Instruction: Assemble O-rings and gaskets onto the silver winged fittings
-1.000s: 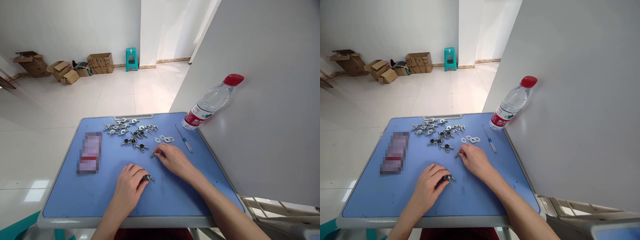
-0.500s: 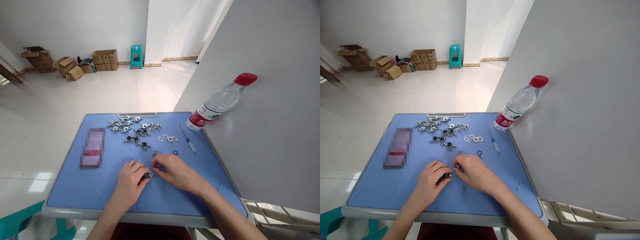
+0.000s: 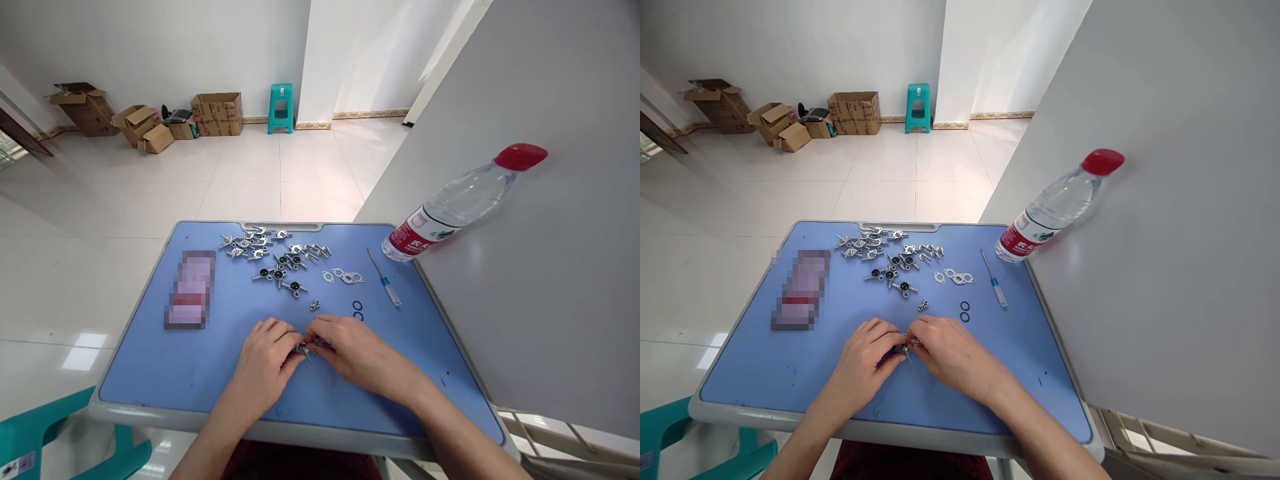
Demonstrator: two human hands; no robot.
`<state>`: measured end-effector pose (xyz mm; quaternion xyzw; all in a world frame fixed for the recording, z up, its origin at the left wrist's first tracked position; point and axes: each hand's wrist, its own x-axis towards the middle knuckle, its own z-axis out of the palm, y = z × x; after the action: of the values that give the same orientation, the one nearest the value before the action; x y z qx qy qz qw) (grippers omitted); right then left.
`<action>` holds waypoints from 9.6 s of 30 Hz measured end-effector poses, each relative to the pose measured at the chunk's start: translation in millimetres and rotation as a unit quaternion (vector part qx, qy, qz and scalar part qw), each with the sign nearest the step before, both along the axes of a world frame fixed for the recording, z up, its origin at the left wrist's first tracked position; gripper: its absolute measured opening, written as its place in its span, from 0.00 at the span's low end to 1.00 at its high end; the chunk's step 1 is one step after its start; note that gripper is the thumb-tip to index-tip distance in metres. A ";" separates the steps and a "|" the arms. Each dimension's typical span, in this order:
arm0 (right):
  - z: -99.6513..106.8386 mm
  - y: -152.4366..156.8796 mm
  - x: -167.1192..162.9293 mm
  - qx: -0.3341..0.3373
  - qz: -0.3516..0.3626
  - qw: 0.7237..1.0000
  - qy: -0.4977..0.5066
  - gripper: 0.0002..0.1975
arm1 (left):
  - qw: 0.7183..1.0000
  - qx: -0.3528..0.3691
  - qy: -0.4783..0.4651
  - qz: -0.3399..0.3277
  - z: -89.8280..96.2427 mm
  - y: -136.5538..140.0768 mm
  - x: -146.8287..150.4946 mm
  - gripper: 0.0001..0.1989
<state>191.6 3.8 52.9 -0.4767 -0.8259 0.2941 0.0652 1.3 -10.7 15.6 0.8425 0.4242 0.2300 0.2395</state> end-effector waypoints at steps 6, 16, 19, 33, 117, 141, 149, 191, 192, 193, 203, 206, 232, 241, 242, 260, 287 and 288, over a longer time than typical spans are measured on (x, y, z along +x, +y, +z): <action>2.4 0.8 -2.4 0.029 0.015 0.999 -0.031 0.10 | 1.000 0.007 -0.003 -0.001 0.0 -0.2 0.3 0.06; 3.7 8.6 0.6 -0.058 -0.024 0.998 0.019 0.05 | 1.000 0.011 -0.001 0.001 1.6 0.0 0.3 0.05; 9.5 10.6 9.9 -0.073 -0.047 0.995 0.052 0.02 | 1.000 0.008 -0.003 0.003 1.9 -0.1 0.5 0.05; 18.4 5.6 13.8 -0.067 -0.115 0.960 0.245 0.22 | 1.000 0.027 -0.016 -0.001 -1.3 1.6 -0.5 0.06; 13.8 -5.5 12.4 0.228 0.042 0.963 0.138 0.14 | 1.000 0.019 -0.004 0.005 1.1 0.8 0.0 0.07; 17.9 -9.0 11.9 0.184 0.059 0.973 0.125 0.17 | 1.000 0.027 -0.010 0.007 -1.8 -0.3 0.1 0.07; 15.7 -6.8 8.4 0.180 0.049 0.970 0.157 0.13 | 0.999 0.034 -0.006 0.009 -0.6 0.0 -0.1 0.06; 1.8 16.9 15.5 -0.051 -0.137 0.952 0.268 0.09 | 0.989 0.069 -0.036 0.128 -10.1 -20.4 -1.1 0.18; -0.3 17.4 13.8 -0.050 -0.137 0.952 0.268 0.08 | 0.988 0.061 -0.048 0.130 -10.1 -23.8 -0.3 0.16; -2.6 18.0 12.4 -0.049 -0.137 0.952 0.269 0.08 | 0.988 0.050 -0.059 0.131 -9.9 -27.3 0.7 0.14; -20.0 26.2 7.2 -0.040 -0.145 0.924 0.351 0.07 | 0.994 -0.013 -0.095 0.061 -2.4 -43.7 13.3 0.06; -13.8 28.4 15.8 0.009 -0.189 0.911 0.366 0.10 | 0.993 0.008 -0.089 0.082 -0.1 -38.5 7.8 0.06; -10.6 42.7 44.0 0.140 -0.140 0.980 0.010 0.09 | 0.980 0.084 -0.102 0.150 10.4 12.5 -10.9 0.08; -14.6 36.1 25.8 0.107 -0.083 0.990 -0.035 0.08 | 0.982 0.086 -0.099 0.138 8.7 12.4 -9.4 0.07; -15.5 36.4 25.1 0.106 -0.081 0.990 -0.040 0.08 | 0.982 0.086 -0.099 0.135 8.4 12.5 -9.5 0.08; -17.6 35.1 22.4 0.113 -0.088 0.988 -0.054 0.08 | 1.000 -0.005 0.002 0.028 11.7 6.9 0.8 0.24; 2.6 8.3 18.0 0.020 0.011 0.995 0.100 0.09 | 0.999 -0.011 0.031 0.003 13.2 12.7 7.8 0.07; 3.1 7.9 17.1 0.016 0.014 0.995 0.100 0.09 | 0.999 -0.008 0.031 0.001 13.4 13.1 8.2 0.07</action>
<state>208.7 11.7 56.0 -0.4325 -0.8262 0.3278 0.1511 9.6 2.4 28.9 0.8465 0.4345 0.2009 0.2331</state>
